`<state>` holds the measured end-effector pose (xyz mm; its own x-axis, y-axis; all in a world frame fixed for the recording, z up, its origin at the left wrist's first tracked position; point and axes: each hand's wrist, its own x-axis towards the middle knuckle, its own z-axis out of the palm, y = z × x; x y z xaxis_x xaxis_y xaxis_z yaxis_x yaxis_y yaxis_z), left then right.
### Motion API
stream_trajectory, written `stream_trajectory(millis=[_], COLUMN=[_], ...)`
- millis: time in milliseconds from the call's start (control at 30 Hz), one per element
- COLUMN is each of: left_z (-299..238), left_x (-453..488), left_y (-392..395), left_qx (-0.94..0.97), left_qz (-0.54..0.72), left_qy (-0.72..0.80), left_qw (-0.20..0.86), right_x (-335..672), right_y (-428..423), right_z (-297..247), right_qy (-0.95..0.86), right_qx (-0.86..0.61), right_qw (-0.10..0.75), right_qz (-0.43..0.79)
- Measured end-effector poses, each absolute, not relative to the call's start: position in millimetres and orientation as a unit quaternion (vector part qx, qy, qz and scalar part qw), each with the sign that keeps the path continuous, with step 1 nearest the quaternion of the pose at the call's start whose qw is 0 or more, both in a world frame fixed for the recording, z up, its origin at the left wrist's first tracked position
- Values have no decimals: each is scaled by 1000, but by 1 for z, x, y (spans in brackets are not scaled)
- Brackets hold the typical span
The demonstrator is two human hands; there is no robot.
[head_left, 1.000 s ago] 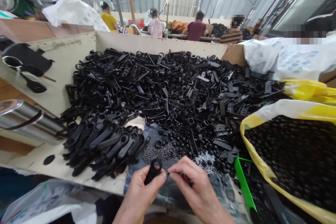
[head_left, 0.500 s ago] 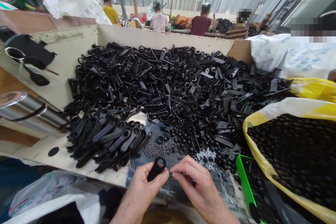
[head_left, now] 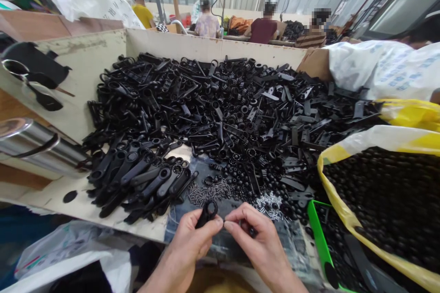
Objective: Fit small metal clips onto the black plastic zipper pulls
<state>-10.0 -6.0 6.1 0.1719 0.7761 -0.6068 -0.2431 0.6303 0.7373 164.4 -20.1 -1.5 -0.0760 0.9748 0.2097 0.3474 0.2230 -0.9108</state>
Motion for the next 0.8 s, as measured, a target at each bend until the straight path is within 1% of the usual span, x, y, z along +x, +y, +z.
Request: stream_trajectory(millis=[167, 300, 467, 600, 800], left_z=[11, 8, 3, 7, -5], left_x=[-1, 3, 4, 1, -9], left_y=[-4, -4, -8, -11, -24], left_qx=[99, 46, 69, 141, 212], left_qz=[330, 321, 316, 303, 300], left_qy=[509, 499, 484, 476, 514], left_qw=[789, 804, 813, 814, 776], right_x=[165, 168, 172, 176, 176], right_y=[-22, -23, -23, -24, -23], right_z=[-5, -7, -9, -11, -10], right_qy=[-669, -694, -704, -682, -698], right_qx=[-486, -474, -483, -504, -493], right_qw=[478, 477, 461, 463, 456], right_qz=[297, 257, 241, 258, 249])
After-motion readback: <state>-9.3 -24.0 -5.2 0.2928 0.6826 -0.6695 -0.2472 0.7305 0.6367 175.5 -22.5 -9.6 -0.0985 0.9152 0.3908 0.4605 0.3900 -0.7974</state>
